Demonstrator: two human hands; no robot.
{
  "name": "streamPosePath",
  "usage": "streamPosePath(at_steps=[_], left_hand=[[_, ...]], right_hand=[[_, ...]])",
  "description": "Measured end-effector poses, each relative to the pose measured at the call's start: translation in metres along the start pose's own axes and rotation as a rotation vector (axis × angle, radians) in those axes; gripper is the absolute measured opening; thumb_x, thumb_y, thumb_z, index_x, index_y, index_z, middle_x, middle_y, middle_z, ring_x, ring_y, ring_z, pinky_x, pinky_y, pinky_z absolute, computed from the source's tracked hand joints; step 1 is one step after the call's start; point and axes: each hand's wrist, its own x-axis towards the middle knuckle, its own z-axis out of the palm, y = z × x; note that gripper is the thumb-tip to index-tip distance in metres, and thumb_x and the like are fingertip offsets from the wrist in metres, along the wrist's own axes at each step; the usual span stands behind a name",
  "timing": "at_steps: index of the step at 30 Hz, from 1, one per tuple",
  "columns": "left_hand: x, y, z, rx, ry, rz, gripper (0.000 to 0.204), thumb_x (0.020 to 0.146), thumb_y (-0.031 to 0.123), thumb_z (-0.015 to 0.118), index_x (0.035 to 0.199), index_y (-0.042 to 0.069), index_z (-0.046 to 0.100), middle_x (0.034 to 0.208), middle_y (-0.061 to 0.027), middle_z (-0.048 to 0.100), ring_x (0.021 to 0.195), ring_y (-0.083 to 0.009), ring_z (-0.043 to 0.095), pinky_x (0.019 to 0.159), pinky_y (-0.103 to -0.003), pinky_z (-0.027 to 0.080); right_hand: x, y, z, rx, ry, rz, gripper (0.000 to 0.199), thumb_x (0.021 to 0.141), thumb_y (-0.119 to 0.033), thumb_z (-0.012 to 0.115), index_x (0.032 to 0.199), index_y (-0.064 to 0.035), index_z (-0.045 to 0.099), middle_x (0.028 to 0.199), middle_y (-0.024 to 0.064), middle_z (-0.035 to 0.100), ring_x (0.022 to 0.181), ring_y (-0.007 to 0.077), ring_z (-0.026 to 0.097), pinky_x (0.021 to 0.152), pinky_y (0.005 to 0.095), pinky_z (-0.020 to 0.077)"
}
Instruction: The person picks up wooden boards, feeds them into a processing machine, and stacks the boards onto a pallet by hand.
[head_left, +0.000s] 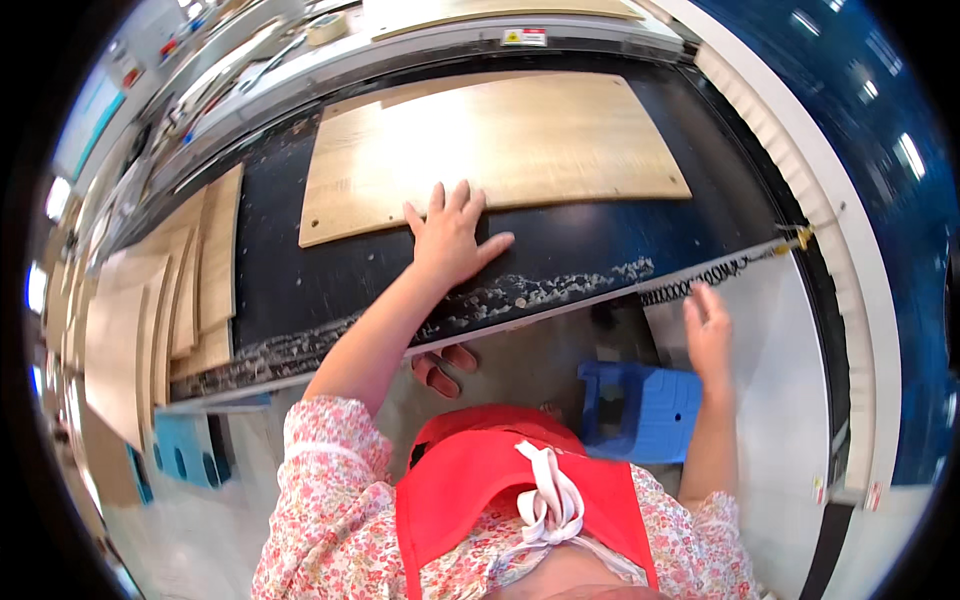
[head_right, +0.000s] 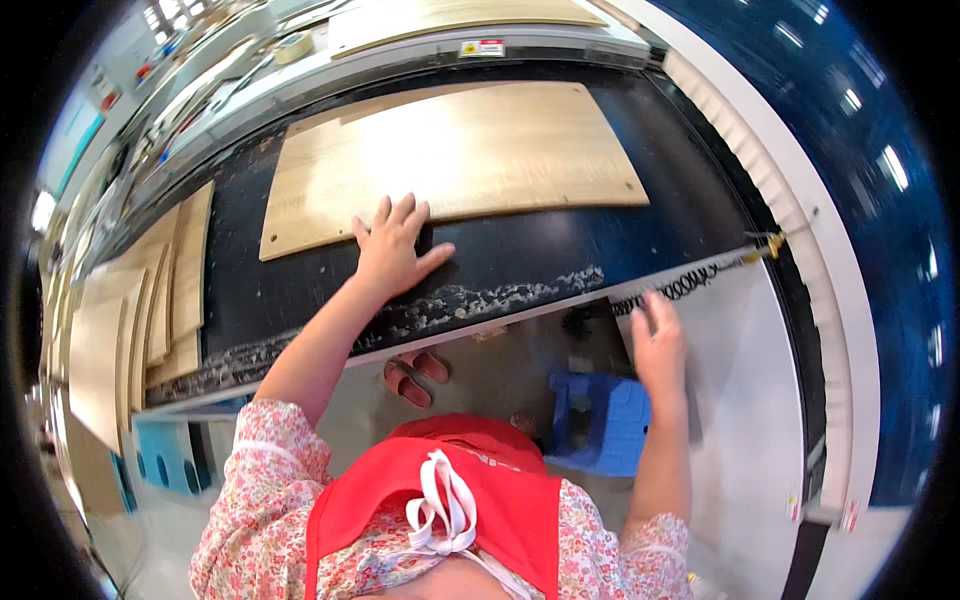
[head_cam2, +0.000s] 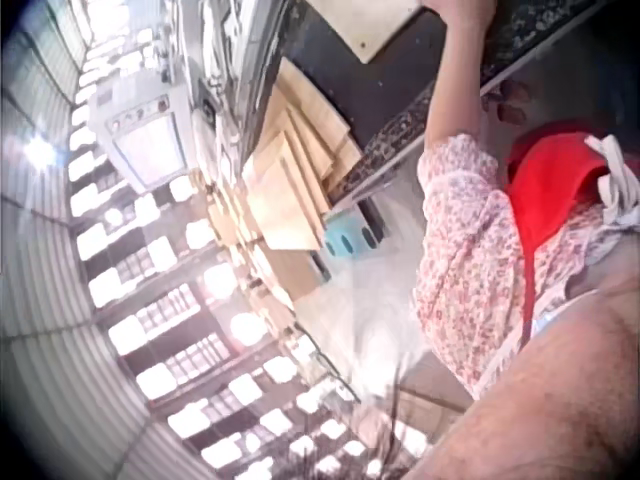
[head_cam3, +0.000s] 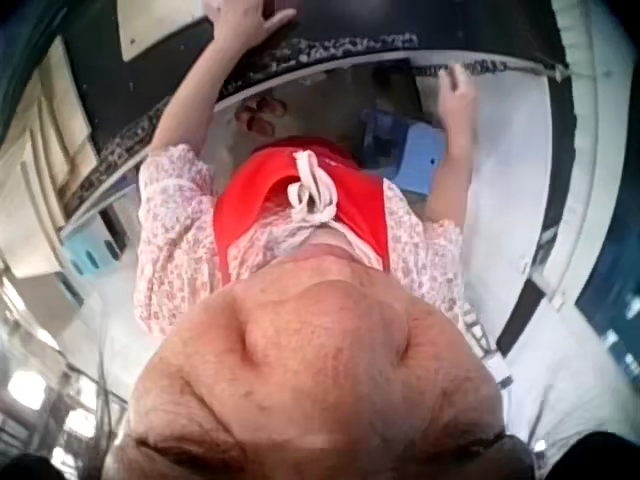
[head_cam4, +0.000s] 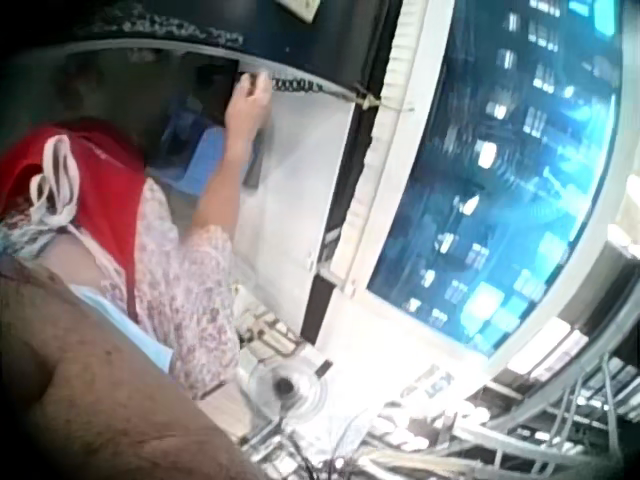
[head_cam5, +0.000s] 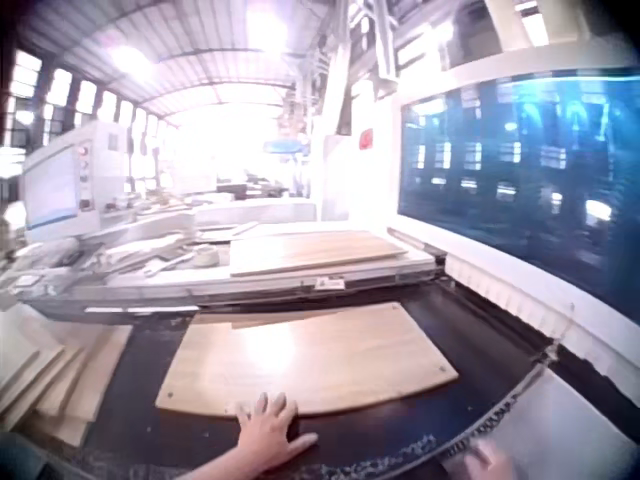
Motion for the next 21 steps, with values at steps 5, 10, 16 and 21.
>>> streamPosePath(at_steps=[5, 10, 16, 21], left_hand=[[-0.093, 0.055, -0.017, -0.121, 0.037, -0.056, 0.065, 0.077, 0.046, 0.066, 0.128, 0.010, 0.050, 0.139, -0.0135, 0.041, 0.133, -0.0380, 0.030, 0.103, -0.066, 0.012], [-0.187, 0.094, -0.015, -0.028, 0.222, -0.367, 0.069, 0.076, 0.036, 0.070, 0.133, 0.009, 0.044, 0.139, -0.0167, 0.039, 0.133, -0.0372, 0.029, 0.108, -0.057, 0.013], [-0.267, 0.111, 0.021, -1.683, 0.695, -0.928, 0.062, 0.089, 0.045, 0.054, 0.134, 0.006, 0.037, 0.135, -0.0134, 0.043, 0.127, -0.0307, 0.039, 0.106, -0.046, 0.028], [-0.216, 0.142, 0.016, -2.186, 0.534, -0.744, 0.046, 0.088, 0.019, 0.061, 0.129, 0.013, 0.042, 0.122, -0.0063, 0.055, 0.109, -0.0223, 0.056, 0.090, -0.045, 0.048]], right_hand=[[0.109, 0.059, -0.006, -0.307, 0.064, -0.116, 0.049, 0.090, -0.027, 0.056, 0.123, 0.0085, 0.049, 0.130, 0.0241, 0.047, 0.121, 0.0368, 0.044, 0.102, 0.0414, 0.0352], [0.097, 0.095, 0.008, -0.369, -0.134, -0.180, 0.053, 0.089, -0.030, 0.057, 0.127, 0.0065, 0.046, 0.133, 0.0217, 0.045, 0.123, 0.0375, 0.041, 0.103, 0.0443, 0.0334], [0.058, 0.113, -0.013, 0.030, -0.113, -0.075, 0.056, 0.090, -0.027, 0.057, 0.129, 0.0094, 0.041, 0.123, 0.0243, 0.051, 0.113, 0.0333, 0.050, 0.099, 0.0393, 0.0372], [0.071, 0.141, 0.008, 0.710, -0.777, 0.433, 0.057, 0.091, -0.031, 0.051, 0.133, 0.0057, 0.040, 0.125, 0.0184, 0.051, 0.109, 0.0265, 0.051, 0.091, 0.0364, 0.0419]])
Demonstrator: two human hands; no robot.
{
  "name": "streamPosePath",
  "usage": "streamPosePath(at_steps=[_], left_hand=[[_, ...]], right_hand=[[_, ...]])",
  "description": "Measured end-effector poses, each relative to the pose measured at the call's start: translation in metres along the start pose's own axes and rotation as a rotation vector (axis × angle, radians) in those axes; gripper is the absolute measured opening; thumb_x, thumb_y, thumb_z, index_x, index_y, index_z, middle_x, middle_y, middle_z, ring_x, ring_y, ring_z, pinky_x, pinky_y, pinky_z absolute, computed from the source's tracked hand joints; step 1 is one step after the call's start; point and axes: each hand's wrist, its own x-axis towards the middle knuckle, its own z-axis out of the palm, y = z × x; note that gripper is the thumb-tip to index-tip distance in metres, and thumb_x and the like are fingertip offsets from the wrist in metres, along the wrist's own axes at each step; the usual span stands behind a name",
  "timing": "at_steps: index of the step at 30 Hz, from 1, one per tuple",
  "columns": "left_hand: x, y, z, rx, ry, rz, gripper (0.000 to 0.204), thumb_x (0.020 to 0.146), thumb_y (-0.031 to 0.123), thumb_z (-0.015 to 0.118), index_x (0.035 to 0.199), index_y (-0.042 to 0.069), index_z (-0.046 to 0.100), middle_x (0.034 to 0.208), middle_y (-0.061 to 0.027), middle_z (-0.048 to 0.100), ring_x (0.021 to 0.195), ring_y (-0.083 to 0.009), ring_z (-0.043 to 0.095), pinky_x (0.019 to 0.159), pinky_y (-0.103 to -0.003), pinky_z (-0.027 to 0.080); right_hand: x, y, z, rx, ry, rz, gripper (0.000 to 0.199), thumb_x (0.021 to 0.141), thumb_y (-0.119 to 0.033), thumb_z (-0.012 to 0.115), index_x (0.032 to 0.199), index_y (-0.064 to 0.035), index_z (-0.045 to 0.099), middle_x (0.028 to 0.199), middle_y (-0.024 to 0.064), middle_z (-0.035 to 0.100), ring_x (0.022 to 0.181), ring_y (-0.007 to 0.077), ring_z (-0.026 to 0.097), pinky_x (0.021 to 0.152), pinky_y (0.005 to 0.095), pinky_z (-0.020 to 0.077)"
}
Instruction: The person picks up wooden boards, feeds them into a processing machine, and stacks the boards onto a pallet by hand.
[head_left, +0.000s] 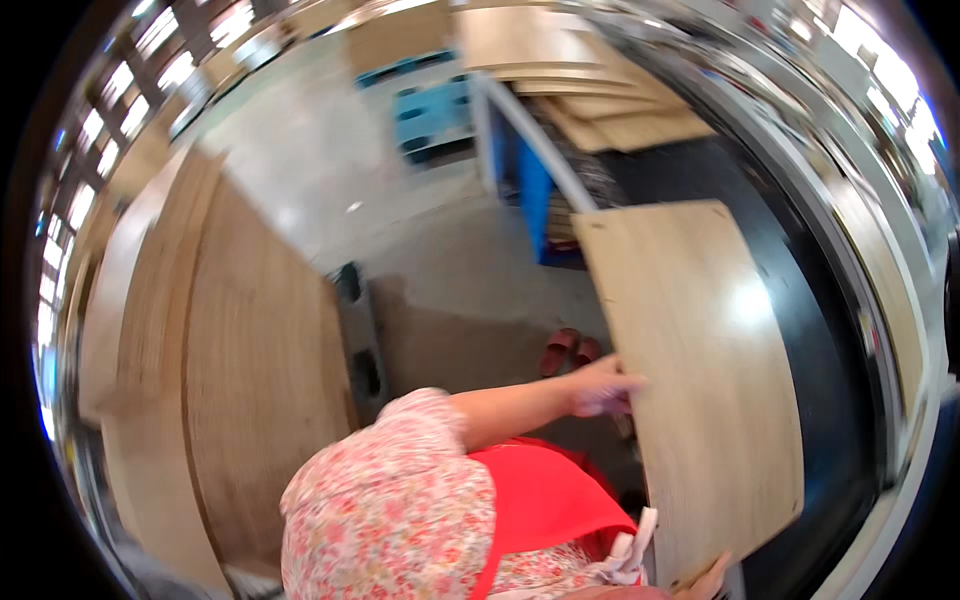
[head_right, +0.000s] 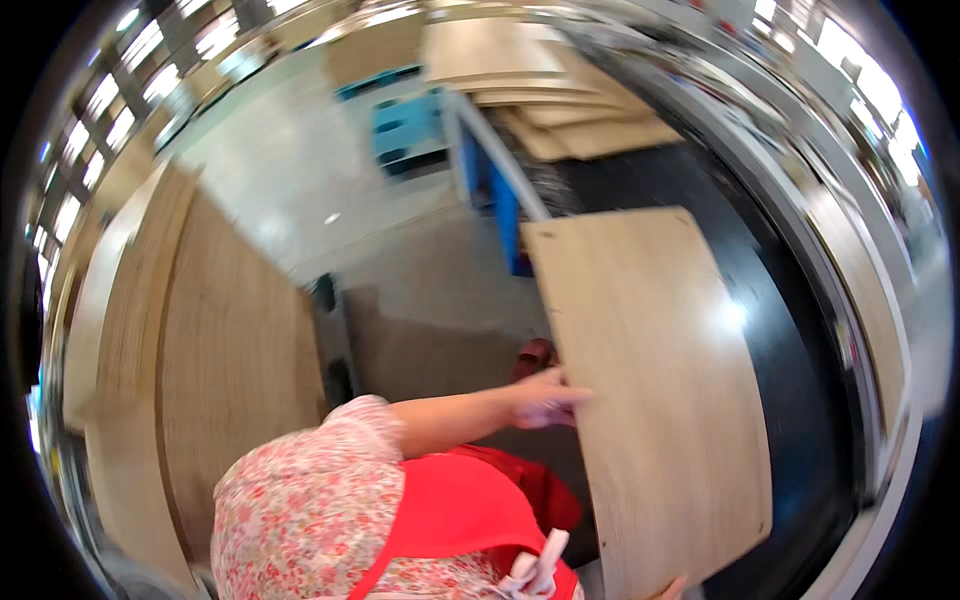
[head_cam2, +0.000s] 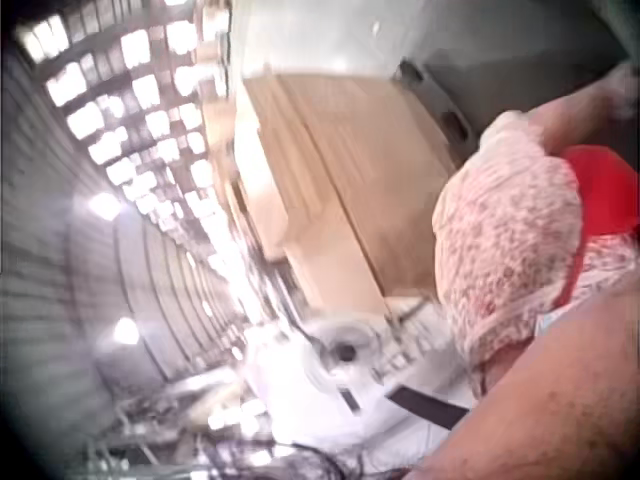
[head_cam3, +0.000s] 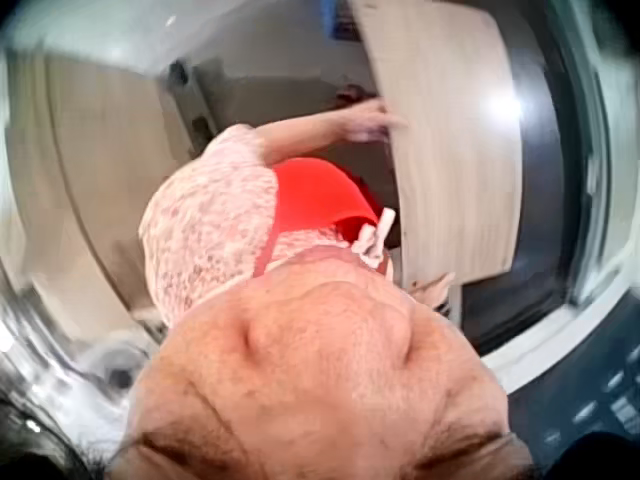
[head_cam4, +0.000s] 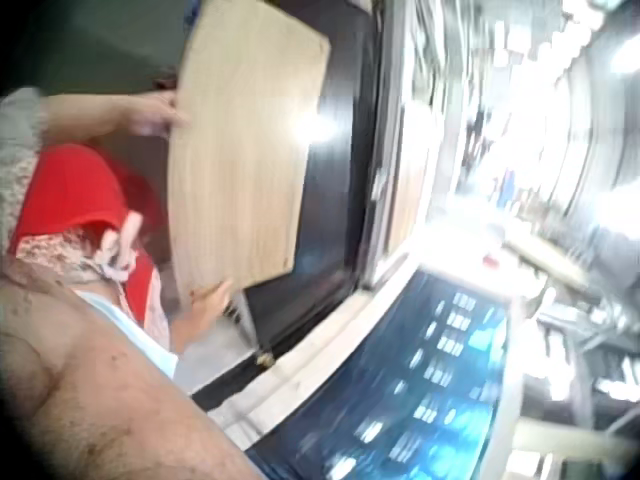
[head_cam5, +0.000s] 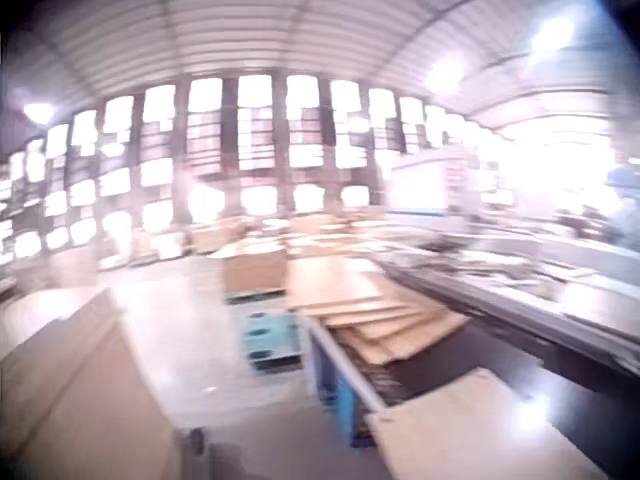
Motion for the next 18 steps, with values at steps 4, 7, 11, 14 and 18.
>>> streamPosePath(at_steps=[4, 7, 11, 14, 18], left_hand=[[-0.007, -0.019, -0.013, -0.026, -0.102, 0.059, 0.042, 0.089, 0.013, 0.059, 0.128, 0.014, 0.043, 0.118, -0.0044, 0.057, 0.106, -0.0195, 0.058, 0.085, -0.044, 0.051], [-0.058, -0.013, -0.022, -0.075, -0.026, 0.130, 0.043, 0.089, 0.013, 0.060, 0.128, 0.014, 0.043, 0.120, -0.0041, 0.057, 0.107, -0.0193, 0.058, 0.088, -0.042, 0.051], [-0.119, 0.050, -0.019, -0.013, -0.031, 0.374, 0.035, 0.088, 0.014, 0.062, 0.122, 0.011, 0.051, 0.115, -0.0029, 0.060, 0.106, -0.0161, 0.058, 0.088, -0.036, 0.050], [-0.169, 0.106, -0.025, 0.097, 0.039, 0.579, 0.035, 0.087, 0.015, 0.063, 0.120, 0.009, 0.052, 0.112, -0.0022, 0.060, 0.101, -0.0137, 0.059, 0.083, -0.032, 0.051], [-0.232, 0.169, -0.056, 0.116, 0.242, 0.904, 0.038, 0.085, 0.016, 0.064, 0.120, 0.008, 0.052, 0.109, -0.0026, 0.060, 0.096, -0.0138, 0.060, 0.079, -0.032, 0.051]], right_hand=[[0.032, -0.004, 0.072, -0.091, -0.075, -0.104, 0.056, 0.091, -0.031, 0.050, 0.133, 0.0053, 0.040, 0.125, 0.0178, 0.051, 0.110, 0.0262, 0.050, 0.092, 0.0361, 0.0411], [0.044, -0.018, 0.126, -0.175, -0.172, -0.206, 0.055, 0.092, -0.030, 0.050, 0.133, 0.0050, 0.040, 0.126, 0.0173, 0.050, 0.110, 0.0259, 0.050, 0.092, 0.0360, 0.0405], [0.042, -0.039, 0.187, -0.218, -0.231, -0.355, 0.055, 0.092, -0.030, 0.049, 0.133, 0.0046, 0.040, 0.127, 0.0166, 0.049, 0.111, 0.0256, 0.049, 0.093, 0.0357, 0.0396], [0.030, -0.055, 0.235, -0.224, -0.291, -0.451, 0.054, 0.092, -0.029, 0.049, 0.133, 0.0043, 0.040, 0.128, 0.0161, 0.049, 0.111, 0.0253, 0.049, 0.094, 0.0356, 0.0390], [0.005, -0.086, 0.317, -0.201, -0.408, -0.595, 0.053, 0.092, -0.029, 0.048, 0.134, 0.0039, 0.040, 0.129, 0.0155, 0.048, 0.112, 0.0250, 0.048, 0.094, 0.0353, 0.0382]])
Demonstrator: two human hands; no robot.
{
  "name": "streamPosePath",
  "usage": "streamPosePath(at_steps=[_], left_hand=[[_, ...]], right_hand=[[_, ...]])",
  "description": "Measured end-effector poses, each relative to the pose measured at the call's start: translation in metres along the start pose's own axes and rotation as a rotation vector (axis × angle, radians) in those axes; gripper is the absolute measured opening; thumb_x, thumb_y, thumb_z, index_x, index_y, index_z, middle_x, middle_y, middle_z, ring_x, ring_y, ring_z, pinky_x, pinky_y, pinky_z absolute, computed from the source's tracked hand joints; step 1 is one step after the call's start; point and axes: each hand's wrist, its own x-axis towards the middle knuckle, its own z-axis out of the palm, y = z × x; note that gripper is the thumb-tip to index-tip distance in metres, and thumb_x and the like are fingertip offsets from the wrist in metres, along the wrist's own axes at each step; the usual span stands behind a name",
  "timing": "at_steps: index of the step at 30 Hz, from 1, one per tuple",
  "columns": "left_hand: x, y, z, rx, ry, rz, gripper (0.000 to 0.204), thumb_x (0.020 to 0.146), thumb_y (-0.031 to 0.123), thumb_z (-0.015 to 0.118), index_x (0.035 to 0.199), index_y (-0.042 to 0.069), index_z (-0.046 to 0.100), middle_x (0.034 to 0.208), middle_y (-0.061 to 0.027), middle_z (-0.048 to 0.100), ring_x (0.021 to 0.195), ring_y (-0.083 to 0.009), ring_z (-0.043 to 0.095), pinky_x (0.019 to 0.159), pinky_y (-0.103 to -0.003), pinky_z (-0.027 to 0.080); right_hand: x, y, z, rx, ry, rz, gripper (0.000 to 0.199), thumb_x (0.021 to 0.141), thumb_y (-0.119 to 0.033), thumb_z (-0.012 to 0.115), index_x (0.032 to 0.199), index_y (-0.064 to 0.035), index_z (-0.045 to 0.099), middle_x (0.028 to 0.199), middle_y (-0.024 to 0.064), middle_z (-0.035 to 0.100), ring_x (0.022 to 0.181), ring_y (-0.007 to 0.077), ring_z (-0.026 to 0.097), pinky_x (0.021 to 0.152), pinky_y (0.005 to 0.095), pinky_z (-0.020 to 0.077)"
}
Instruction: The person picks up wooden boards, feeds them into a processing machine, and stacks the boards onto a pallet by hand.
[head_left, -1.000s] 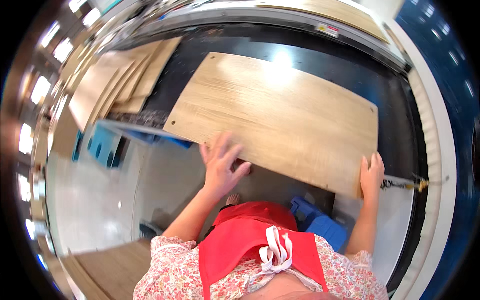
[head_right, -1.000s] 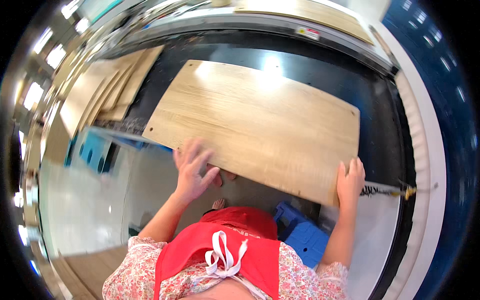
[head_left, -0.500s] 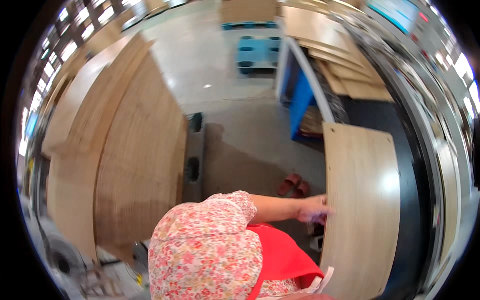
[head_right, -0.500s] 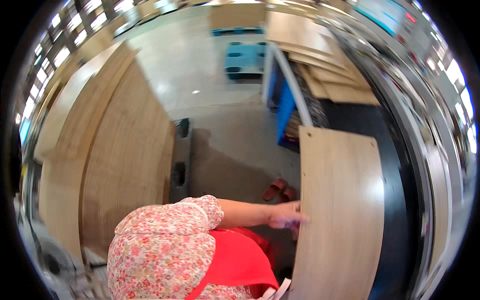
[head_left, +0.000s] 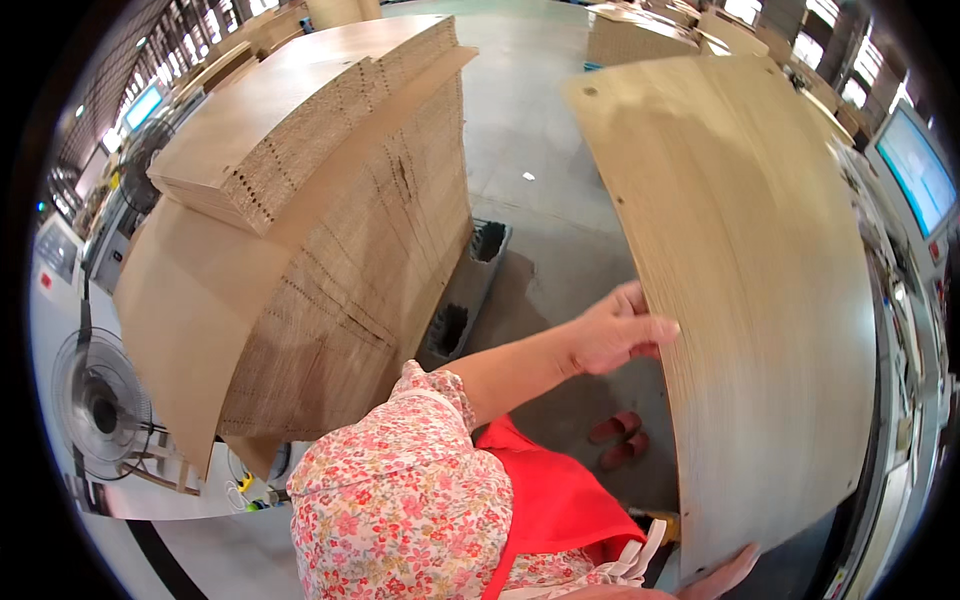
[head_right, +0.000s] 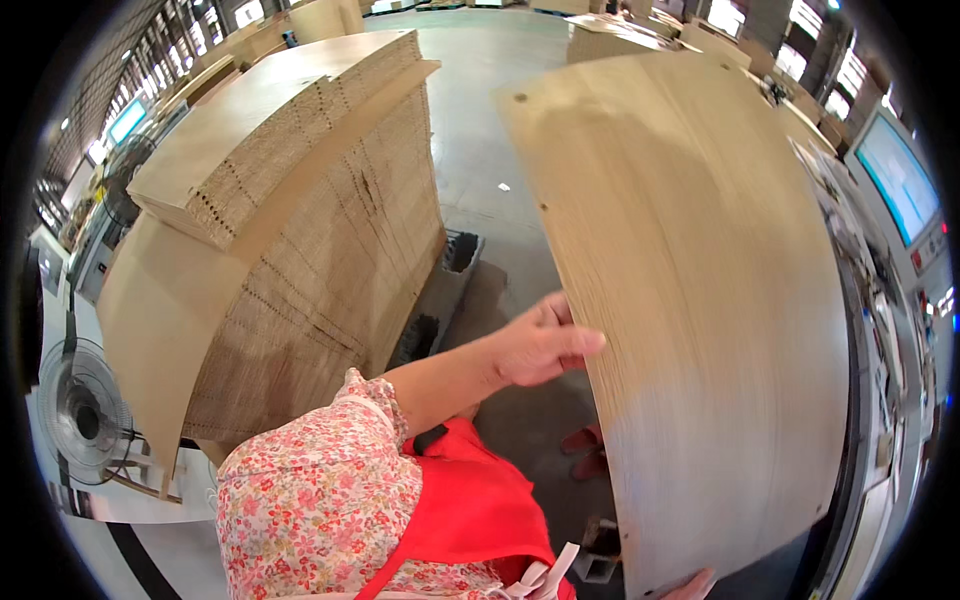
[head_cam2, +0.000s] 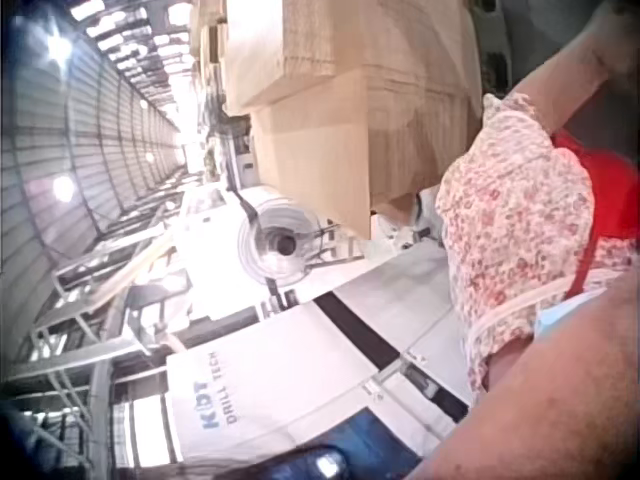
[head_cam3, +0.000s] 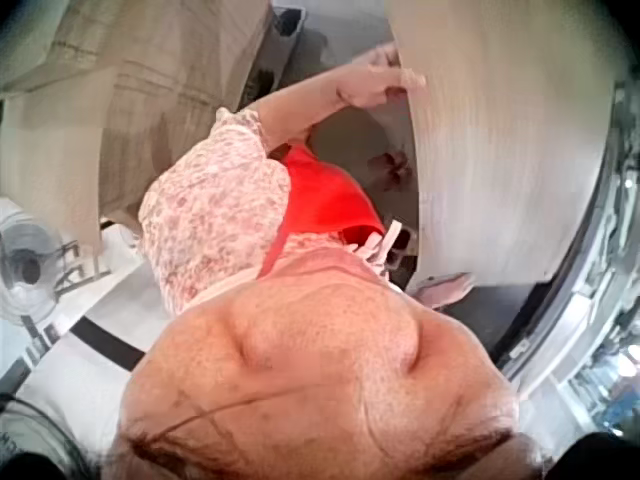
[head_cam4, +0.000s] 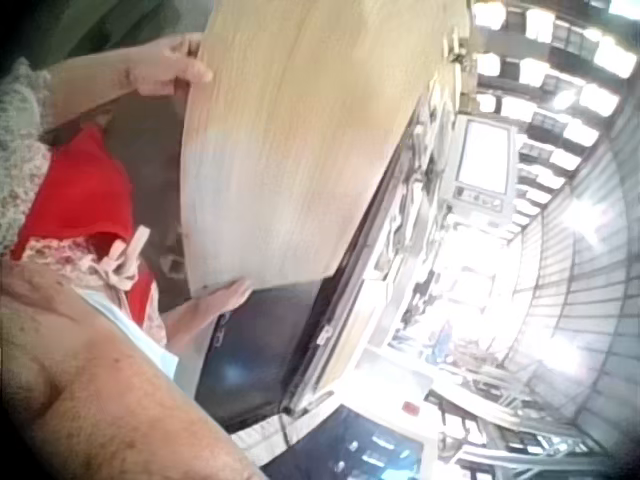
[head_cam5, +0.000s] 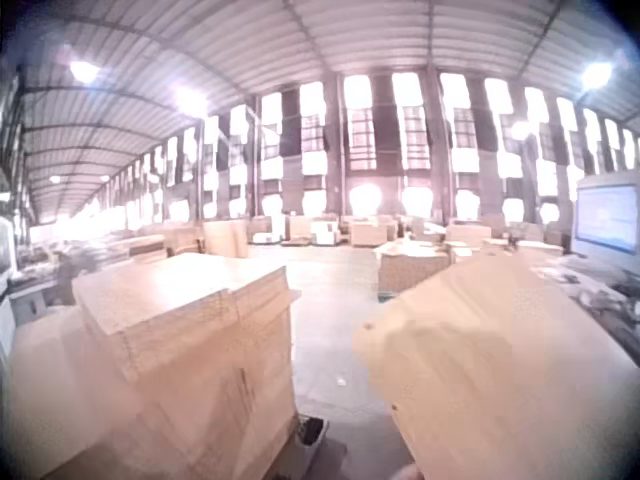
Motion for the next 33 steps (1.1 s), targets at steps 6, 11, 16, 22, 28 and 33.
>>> streamPosePath(at_steps=[6, 11, 16, 22, 28, 33], left_hand=[[0.029, 0.134, -0.082, 0.090, 0.198, 0.336, 0.037, 0.086, 0.018, 0.062, 0.119, 0.005, 0.052, 0.110, -0.0062, 0.061, 0.097, -0.0158, 0.060, 0.081, -0.032, 0.051], [0.041, 0.243, -0.189, 0.143, 0.194, 0.655, 0.025, 0.091, 0.016, 0.054, 0.109, 0.000, 0.053, 0.103, -0.0082, 0.062, 0.089, -0.0158, 0.062, 0.073, -0.031, 0.054], [0.034, 0.296, -0.234, 0.098, 0.527, 0.781, 0.033, 0.095, 0.027, 0.049, 0.113, -0.001, 0.052, 0.105, -0.0083, 0.063, 0.093, -0.0187, 0.062, 0.081, -0.031, 0.051], [0.022, 0.299, -0.215, 0.643, 0.669, 0.202, 0.028, 0.094, 0.025, 0.053, 0.110, 0.002, 0.058, 0.108, -0.0101, 0.063, 0.092, -0.0182, 0.063, 0.081, -0.031, 0.051], [0.027, 0.304, -0.175, 1.925, 0.942, 0.505, 0.032, 0.085, 0.030, 0.063, 0.105, 0.005, 0.062, 0.109, -0.0141, 0.062, 0.098, -0.0241, 0.060, 0.088, -0.038, 0.045], [0.070, 0.321, -0.210, 2.543, 1.073, 0.433, 0.049, 0.081, 0.041, 0.063, 0.114, 0.005, 0.057, 0.122, -0.0130, 0.056, 0.112, -0.0311, 0.052, 0.097, -0.042, 0.039]], right_hand=[[0.045, -0.116, 0.174, 0.199, -0.257, -0.211, 0.052, 0.093, -0.027, 0.048, 0.135, 0.0032, 0.039, 0.131, 0.0137, 0.047, 0.113, 0.0235, 0.047, 0.098, 0.0332, 0.0339], [0.079, -0.179, 0.341, 0.237, -0.496, -0.312, 0.046, 0.093, -0.024, 0.050, 0.130, 0.0031, 0.045, 0.123, 0.0113, 0.053, 0.109, 0.0169, 0.049, 0.094, 0.0278, 0.0363], [0.034, -0.265, 0.480, 0.326, -0.742, -0.317, 0.035, 0.091, -0.020, 0.052, 0.118, 0.0014, 0.053, 0.105, 0.0062, 0.059, 0.091, 0.0151, 0.054, 0.081, 0.0284, 0.0425], [0.005, -0.299, 0.618, 0.322, -0.934, -0.258, 0.022, 0.090, -0.014, 0.049, 0.106, 0.0002, 0.054, 0.100, 0.0092, 0.059, 0.089, 0.0161, 0.059, 0.076, 0.0284, 0.0470], [-0.074, -0.336, 0.716, 0.722, -1.258, 0.036, 0.019, 0.091, -0.009, 0.046, 0.107, 0.0000, 0.045, 0.100, 0.0116, 0.057, 0.090, 0.0201, 0.060, 0.073, 0.0319, 0.0521], [-0.133, -0.357, 0.762, 0.750, -1.544, 0.072, 0.026, 0.092, -0.012, 0.049, 0.113, -0.0015, 0.036, 0.096, 0.0116, 0.056, 0.083, 0.0212, 0.060, 0.066, 0.0345, 0.0540]])
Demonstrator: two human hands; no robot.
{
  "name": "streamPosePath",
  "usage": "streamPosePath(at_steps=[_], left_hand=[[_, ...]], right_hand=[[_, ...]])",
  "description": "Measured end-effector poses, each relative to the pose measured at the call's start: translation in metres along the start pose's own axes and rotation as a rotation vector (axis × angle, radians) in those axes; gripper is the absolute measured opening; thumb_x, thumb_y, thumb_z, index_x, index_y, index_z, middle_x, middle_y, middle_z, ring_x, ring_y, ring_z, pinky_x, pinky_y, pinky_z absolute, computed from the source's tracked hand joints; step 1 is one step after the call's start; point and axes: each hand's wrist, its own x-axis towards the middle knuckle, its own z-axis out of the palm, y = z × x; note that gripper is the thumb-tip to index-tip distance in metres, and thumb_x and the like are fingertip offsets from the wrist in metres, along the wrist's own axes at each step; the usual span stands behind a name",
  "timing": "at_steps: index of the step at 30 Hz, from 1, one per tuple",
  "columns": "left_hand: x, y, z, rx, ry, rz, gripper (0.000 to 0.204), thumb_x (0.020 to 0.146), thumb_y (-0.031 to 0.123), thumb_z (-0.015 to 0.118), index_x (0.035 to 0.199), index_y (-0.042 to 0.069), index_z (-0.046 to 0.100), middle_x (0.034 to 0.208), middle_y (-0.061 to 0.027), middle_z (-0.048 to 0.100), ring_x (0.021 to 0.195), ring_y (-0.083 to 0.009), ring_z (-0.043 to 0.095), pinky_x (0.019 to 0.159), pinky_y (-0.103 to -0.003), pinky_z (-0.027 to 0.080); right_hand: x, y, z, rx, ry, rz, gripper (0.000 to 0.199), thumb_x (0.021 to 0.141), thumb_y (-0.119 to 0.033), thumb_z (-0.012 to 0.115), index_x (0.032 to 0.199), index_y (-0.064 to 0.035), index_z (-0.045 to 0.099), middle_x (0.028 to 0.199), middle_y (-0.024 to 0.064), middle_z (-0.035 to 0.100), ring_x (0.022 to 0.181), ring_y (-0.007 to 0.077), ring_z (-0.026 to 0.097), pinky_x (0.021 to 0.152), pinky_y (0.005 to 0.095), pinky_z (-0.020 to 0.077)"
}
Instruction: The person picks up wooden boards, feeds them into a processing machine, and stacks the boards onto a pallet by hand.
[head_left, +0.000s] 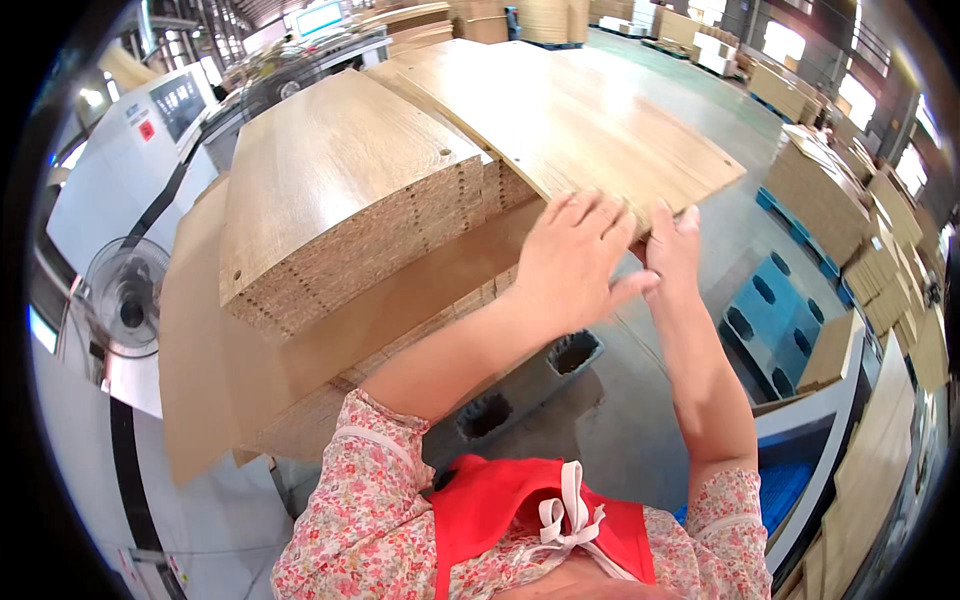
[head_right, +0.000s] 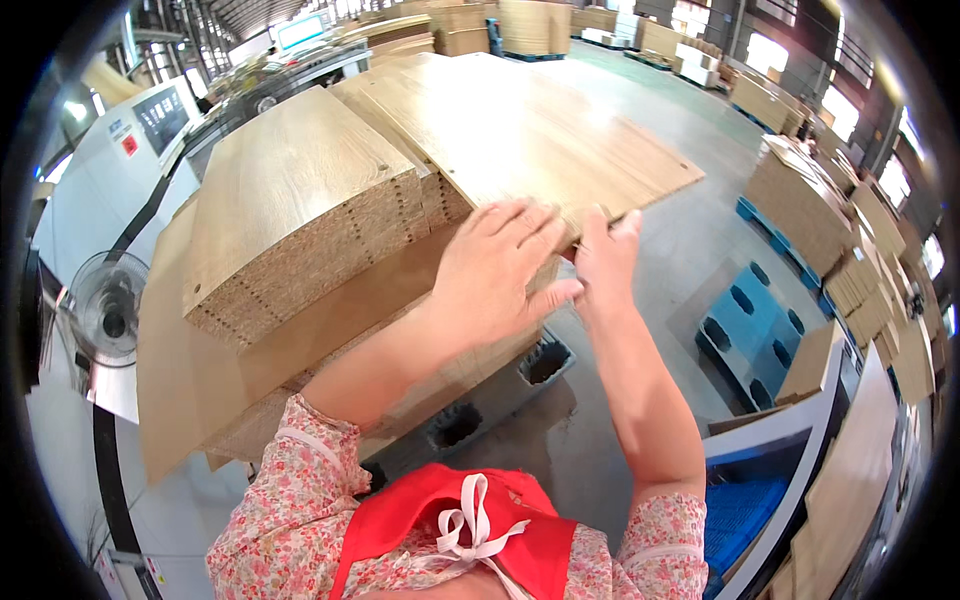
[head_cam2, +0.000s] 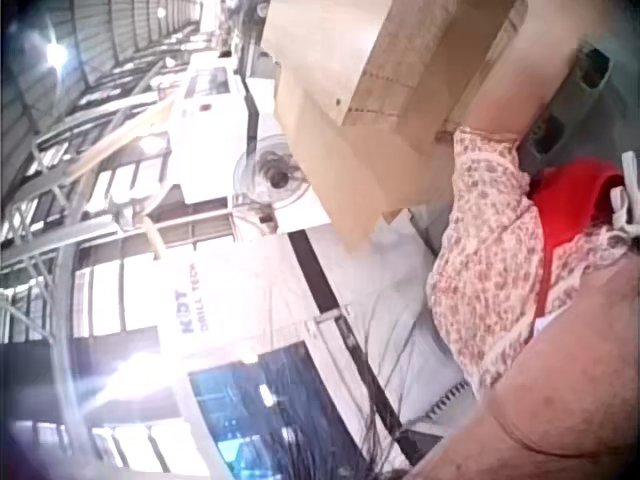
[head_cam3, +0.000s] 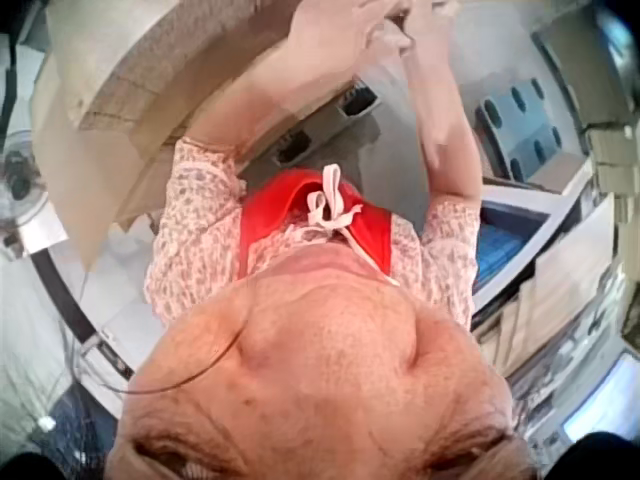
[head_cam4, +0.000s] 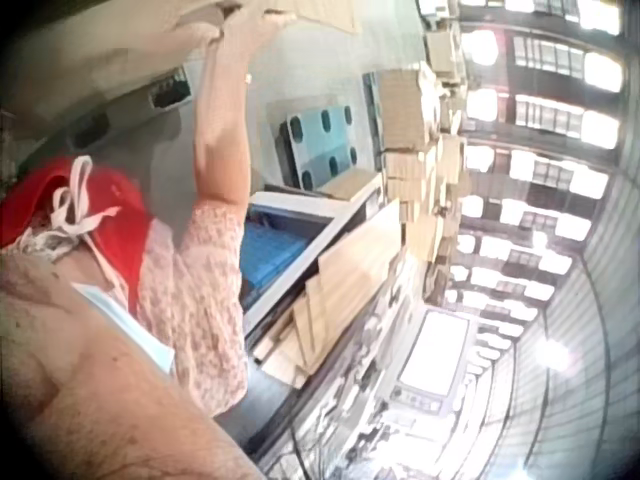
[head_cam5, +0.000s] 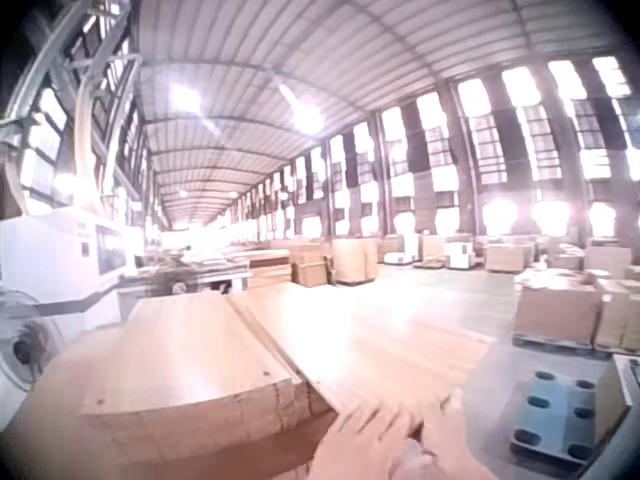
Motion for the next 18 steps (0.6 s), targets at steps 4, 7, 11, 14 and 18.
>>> streamPosePath(at_steps=[4, 7, 11, 14, 18], left_hand=[[0.013, -0.029, 0.025, 0.273, -0.035, -0.075, 0.041, 0.087, 0.037, 0.056, 0.113, 0.005, 0.059, 0.117, -0.0112, 0.061, 0.110, -0.0270, 0.057, 0.099, -0.040, 0.039], [0.020, -0.048, 0.030, 0.417, -0.056, -0.094, 0.030, 0.089, 0.033, 0.055, 0.108, 0.011, 0.061, 0.109, -0.0040, 0.065, 0.105, -0.0198, 0.060, 0.103, -0.044, 0.033], [0.026, -0.059, 0.027, 0.609, -0.118, -0.089, 0.023, 0.088, 0.030, 0.057, 0.103, 0.015, 0.064, 0.103, 0.0025, 0.067, 0.105, -0.0169, 0.059, 0.108, -0.049, 0.024], [0.025, -0.070, 0.020, 0.690, -0.118, -0.079, 0.023, 0.087, 0.028, 0.058, 0.104, 0.015, 0.064, 0.103, 0.0031, 0.067, 0.109, -0.0185, 0.057, 0.109, -0.051, 0.020], [0.020, -0.083, 0.011, 0.758, -0.161, -0.159, 0.024, 0.087, 0.028, 0.058, 0.106, 0.014, 0.065, 0.106, 0.0035, 0.066, 0.115, -0.0218, 0.053, 0.111, -0.051, 0.014]], right_hand=[[0.039, 0.010, -0.008, -0.115, -0.242, 0.121, 0.026, 0.093, -0.017, 0.051, 0.111, -0.0016, 0.042, 0.093, 0.0082, 0.057, 0.078, 0.0173, 0.060, 0.063, 0.0333, 0.0523], [0.091, 0.016, -0.046, -0.596, -0.266, -0.206, 0.029, 0.094, -0.024, 0.050, 0.110, 0.0007, 0.053, 0.098, 0.0114, 0.059, 0.081, 0.0209, 0.061, 0.070, 0.0351, 0.0499], [0.190, 0.024, -0.094, -0.997, 0.051, -0.974, 0.042, 0.094, -0.029, 0.050, 0.115, 0.0065, 0.054, 0.113, 0.0253, 0.056, 0.106, 0.0355, 0.053, 0.092, 0.0398, 0.0409], [0.245, 0.035, -0.097, -0.975, 0.029, -0.860, 0.046, 0.094, -0.030, 0.050, 0.122, 0.0067, 0.051, 0.124, 0.0257, 0.052, 0.117, 0.0358, 0.048, 0.099, 0.0379, 0.0372], [0.266, 0.053, -0.069, -0.616, -0.207, -0.456, 0.046, 0.094, -0.029, 0.050, 0.125, 0.0050, 0.050, 0.128, 0.0222, 0.052, 0.120, 0.0312, 0.049, 0.100, 0.0345, 0.0371]])
